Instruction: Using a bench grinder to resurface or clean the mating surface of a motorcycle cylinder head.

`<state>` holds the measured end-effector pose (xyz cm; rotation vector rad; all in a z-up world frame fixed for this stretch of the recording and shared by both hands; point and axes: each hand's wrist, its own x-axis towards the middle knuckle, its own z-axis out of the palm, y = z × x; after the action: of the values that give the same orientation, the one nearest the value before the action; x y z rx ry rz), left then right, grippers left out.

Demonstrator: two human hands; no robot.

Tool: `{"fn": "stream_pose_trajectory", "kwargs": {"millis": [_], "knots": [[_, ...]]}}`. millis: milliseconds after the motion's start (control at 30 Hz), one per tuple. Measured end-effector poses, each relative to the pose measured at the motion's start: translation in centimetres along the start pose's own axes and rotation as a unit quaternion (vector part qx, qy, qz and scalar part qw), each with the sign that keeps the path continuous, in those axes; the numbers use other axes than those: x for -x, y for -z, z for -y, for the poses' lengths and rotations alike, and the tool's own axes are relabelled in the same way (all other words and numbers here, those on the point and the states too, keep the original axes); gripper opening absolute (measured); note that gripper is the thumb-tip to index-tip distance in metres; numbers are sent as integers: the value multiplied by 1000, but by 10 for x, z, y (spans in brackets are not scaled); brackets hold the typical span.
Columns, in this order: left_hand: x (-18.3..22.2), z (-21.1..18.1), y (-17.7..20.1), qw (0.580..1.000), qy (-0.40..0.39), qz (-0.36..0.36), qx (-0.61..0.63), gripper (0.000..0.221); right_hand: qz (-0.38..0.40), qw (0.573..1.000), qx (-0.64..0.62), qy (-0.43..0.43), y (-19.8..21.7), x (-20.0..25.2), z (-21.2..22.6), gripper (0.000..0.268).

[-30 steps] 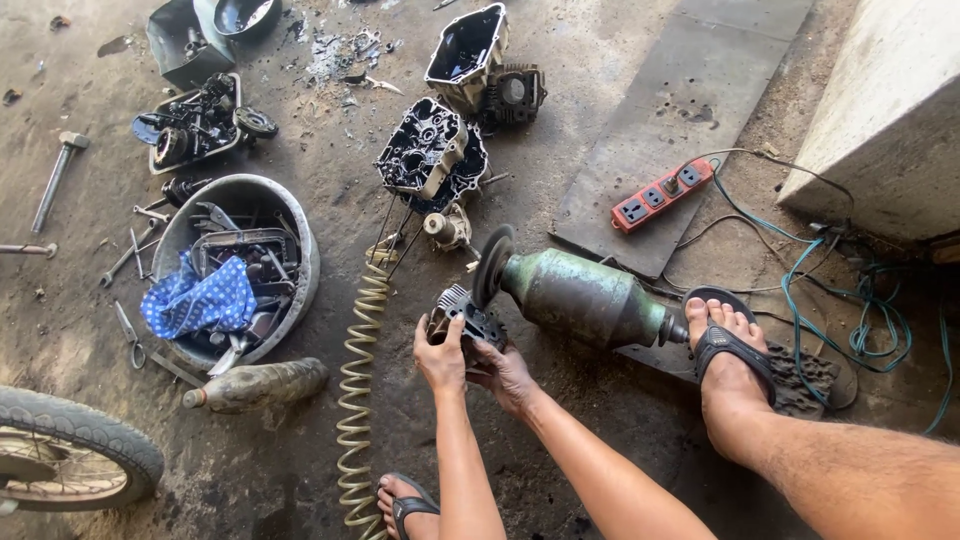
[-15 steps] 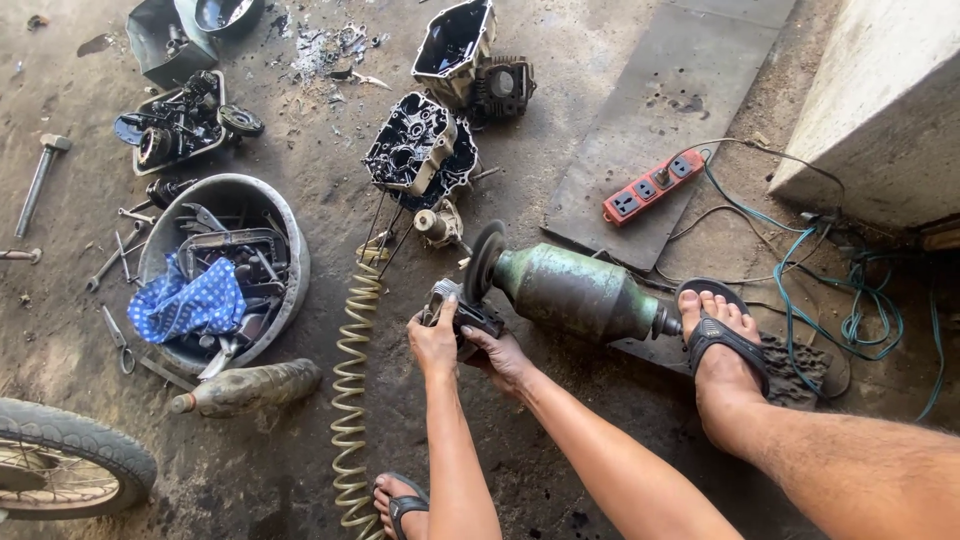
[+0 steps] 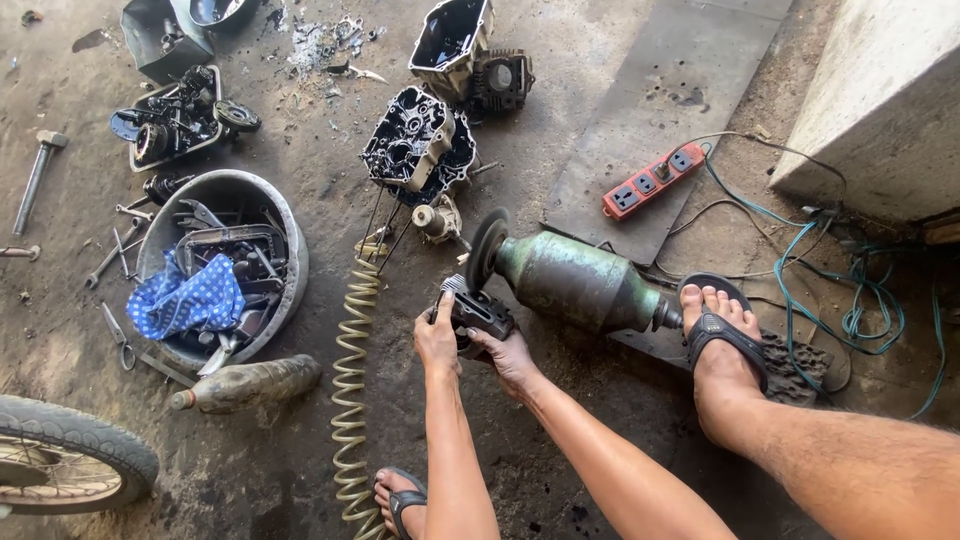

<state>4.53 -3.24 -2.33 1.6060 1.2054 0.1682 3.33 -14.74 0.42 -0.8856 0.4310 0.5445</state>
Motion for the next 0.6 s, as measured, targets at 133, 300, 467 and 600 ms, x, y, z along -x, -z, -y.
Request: {"fn": "stream_pose_trajectory", "kwargs": {"millis": [133, 300, 467, 600], "knots": [[-14, 25, 2, 997, 5, 31, 74, 58, -15, 999, 18, 27, 8, 0, -14, 19], [-8, 37, 7, 982, 57, 89, 155, 52, 5, 997, 61, 40, 26, -6, -20, 34], [-5, 33, 21, 974, 90, 90, 186, 46, 54, 995, 80, 21, 37, -25, -33, 39], [-24, 45, 29, 975, 97, 74, 188, 38, 102, 990, 99, 3, 35, -34, -42, 42]]}}
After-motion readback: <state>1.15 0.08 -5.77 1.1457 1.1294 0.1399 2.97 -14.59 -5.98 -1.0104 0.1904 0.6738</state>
